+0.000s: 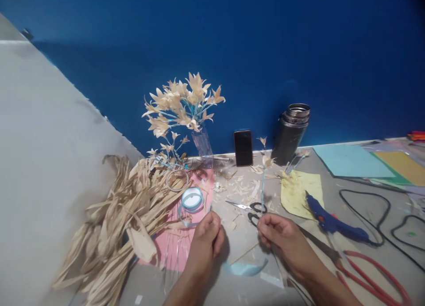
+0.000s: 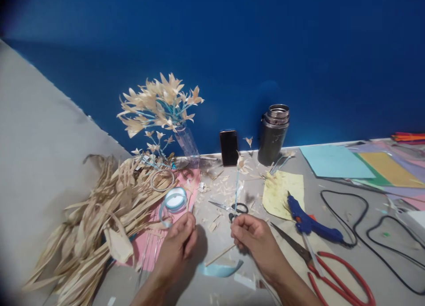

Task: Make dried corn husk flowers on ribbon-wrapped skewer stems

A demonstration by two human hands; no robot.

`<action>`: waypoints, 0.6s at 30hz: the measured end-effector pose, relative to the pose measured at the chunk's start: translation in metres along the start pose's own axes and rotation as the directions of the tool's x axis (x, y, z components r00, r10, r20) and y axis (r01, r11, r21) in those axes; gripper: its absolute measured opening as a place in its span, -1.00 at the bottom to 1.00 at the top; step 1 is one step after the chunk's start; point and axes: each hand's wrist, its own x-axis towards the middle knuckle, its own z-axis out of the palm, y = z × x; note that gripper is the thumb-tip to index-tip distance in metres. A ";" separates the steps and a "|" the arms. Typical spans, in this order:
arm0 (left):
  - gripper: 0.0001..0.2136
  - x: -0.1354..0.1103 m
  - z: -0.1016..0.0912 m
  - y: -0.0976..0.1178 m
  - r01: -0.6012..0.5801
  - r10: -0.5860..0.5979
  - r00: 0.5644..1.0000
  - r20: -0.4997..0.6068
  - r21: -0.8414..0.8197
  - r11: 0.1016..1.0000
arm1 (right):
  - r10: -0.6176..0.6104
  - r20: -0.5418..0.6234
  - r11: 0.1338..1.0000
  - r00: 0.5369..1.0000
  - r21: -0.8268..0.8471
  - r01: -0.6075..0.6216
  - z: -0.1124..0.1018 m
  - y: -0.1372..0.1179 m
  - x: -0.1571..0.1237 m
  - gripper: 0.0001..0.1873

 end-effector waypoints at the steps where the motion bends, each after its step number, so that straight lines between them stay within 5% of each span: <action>1: -0.52 -0.001 -0.001 0.000 -0.011 0.011 1.000 -0.006 0.018 1.000 | -0.004 -0.002 1.000 1.000 -0.014 0.004 -0.001 0.001 0.000 -0.55; 5: -0.44 -0.006 -0.005 0.009 -0.054 0.061 0.998 -0.020 0.254 0.966 | -0.028 -0.028 0.998 0.999 -0.064 0.026 -0.005 0.005 0.001 -0.56; 9: -0.79 -0.007 -0.010 0.025 -0.189 0.211 0.977 0.011 0.491 0.850 | -0.049 -0.052 0.994 0.997 -0.100 0.044 -0.005 0.006 0.001 -0.58; 13: -0.62 0.000 0.008 0.027 -0.088 0.124 0.990 -0.068 0.387 0.918 | -0.054 -0.035 0.991 0.998 -0.125 0.049 -0.003 0.008 -0.001 -0.64; 18: -0.65 0.017 0.048 0.012 -0.067 0.060 0.997 0.052 0.133 0.989 | -0.137 -0.021 0.962 0.990 -0.242 0.128 0.002 0.005 -0.002 -0.67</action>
